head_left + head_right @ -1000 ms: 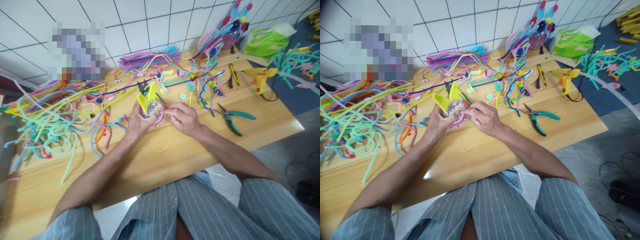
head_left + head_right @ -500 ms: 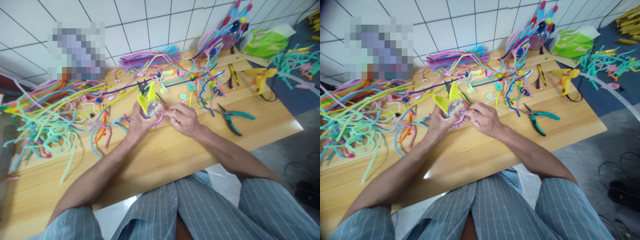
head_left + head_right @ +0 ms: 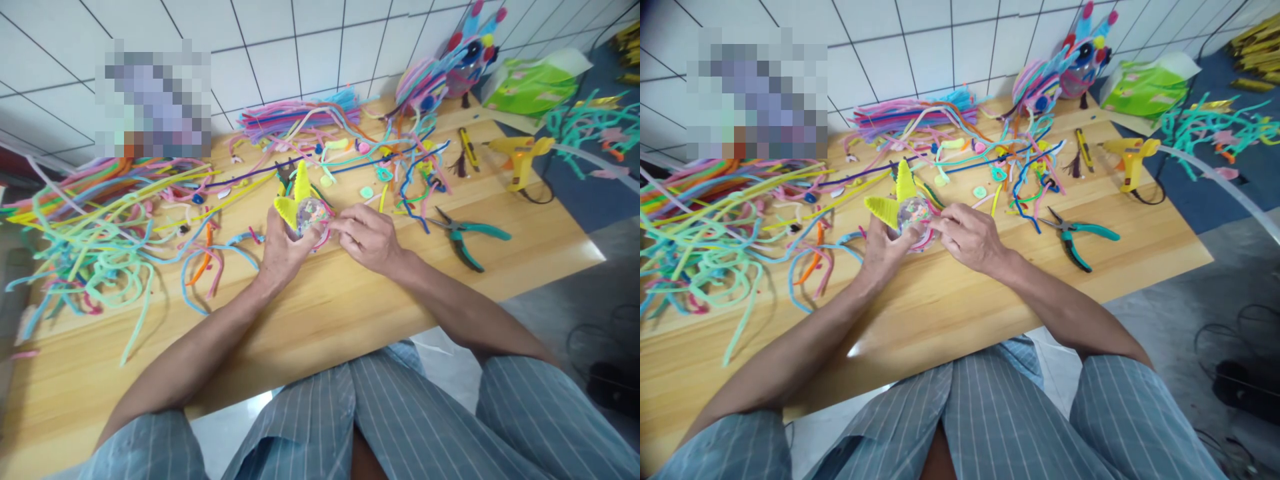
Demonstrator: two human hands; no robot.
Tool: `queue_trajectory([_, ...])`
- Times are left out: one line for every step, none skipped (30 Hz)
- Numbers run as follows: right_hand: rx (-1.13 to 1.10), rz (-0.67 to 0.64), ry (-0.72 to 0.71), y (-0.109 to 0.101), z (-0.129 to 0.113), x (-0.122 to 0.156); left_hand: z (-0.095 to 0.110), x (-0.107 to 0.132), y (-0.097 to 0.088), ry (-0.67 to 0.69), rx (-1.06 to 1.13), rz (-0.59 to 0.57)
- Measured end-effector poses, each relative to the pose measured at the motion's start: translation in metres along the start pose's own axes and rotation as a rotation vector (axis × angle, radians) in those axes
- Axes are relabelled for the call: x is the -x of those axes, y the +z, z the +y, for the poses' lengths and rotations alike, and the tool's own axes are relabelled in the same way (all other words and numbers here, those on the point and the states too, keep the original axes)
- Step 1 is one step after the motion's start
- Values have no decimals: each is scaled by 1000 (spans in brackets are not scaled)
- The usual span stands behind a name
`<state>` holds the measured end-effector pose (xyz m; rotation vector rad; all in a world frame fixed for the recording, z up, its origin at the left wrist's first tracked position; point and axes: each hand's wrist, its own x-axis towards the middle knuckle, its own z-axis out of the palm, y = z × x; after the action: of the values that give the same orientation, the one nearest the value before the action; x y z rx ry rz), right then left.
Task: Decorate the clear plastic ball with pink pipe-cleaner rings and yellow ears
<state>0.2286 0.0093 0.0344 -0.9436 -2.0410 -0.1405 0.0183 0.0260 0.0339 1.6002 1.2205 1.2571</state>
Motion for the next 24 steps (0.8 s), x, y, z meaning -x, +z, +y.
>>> queue_trajectory([-1, -6, 5, 0, 0, 0, 0, 0, -1, -7, 6, -5])
queue_trajectory([1, -7, 4, 0, 0, 0, 1, 0, -1, -10, 11, -10])
queue_trajectory([4, -5, 0, 0, 0, 0, 1, 0, -2, -7, 16, -15])
queue_trajectory([6, -1, -5, -1, -1, 0, 2, -1, -2, 0, 20, -17])
queue_trajectory([4, 2, -9, -1, -1, 0, 2, -1, -1, 10, 24, -16])
queue_trajectory([-1, 5, -12, -1, -1, 0, 3, -2, -1, 20, 23, -12])
queue_trajectory([-6, 6, -13, -1, -2, 0, 4, -3, -1, 26, 16, -6])
queue_trajectory([-9, 7, -11, 0, -2, 0, 5, -4, 0, 31, 5, 0])
queue_trajectory([-10, 5, -6, 0, -2, 0, 6, -5, 0, 34, -11, 2])
queue_trajectory([-8, 4, 2, 1, -2, 1, 6, -6, 0, 38, -26, 3])
queue_trajectory([-5, 2, 10, 1, -2, 1, 7, -7, 0, 41, -42, 0])
queue_trajectory([-4, 2, 16, 2, -2, 1, 8, -8, 0, 45, -58, -3])
queue_trajectory([-9, 5, 18, 2, -2, 1, 9, -8, -1, 48, -73, -6])
queue_trajectory([-17, 9, 18, 2, -2, 1, 9, -8, -1, 49, -86, -8])
queue_trajectory([-26, 14, 17, 3, -2, 1, 9, -7, -1, 48, -98, -6])
queue_trajectory([-32, 17, 18, 3, -2, 0, 9, -7, -1, 45, -107, -2])
queue_trajectory([-37, 19, 19, 3, -3, 0, 8, -6, -1, 40, -111, 6])
queue_trajectory([-41, 19, 21, 3, -3, 0, 8, -5, -1, 33, -111, 17])
queue_trajectory([-43, 17, 23, 3, -4, 0, 7, -4, 0, 25, -111, 28])
queue_trajectory([-46, 10, 27, 2, -4, -1, 7, -4, 0, 18, -111, 36])
queue_trajectory([-50, 1, 31, 2, -5, -1, 7, -3, 0, 13, -111, 42])
queue_trajectory([-53, -11, 37, 1, -6, -1, 6, -3, 1, 10, -111, 45])
queue_trajectory([-55, -24, 45, 0, -7, -1, 6, -3, 1, 10, -111, 47])
queue_trajectory([-56, -36, 52, 0, -7, -1, 7, -3, 1, 11, -113, 47])
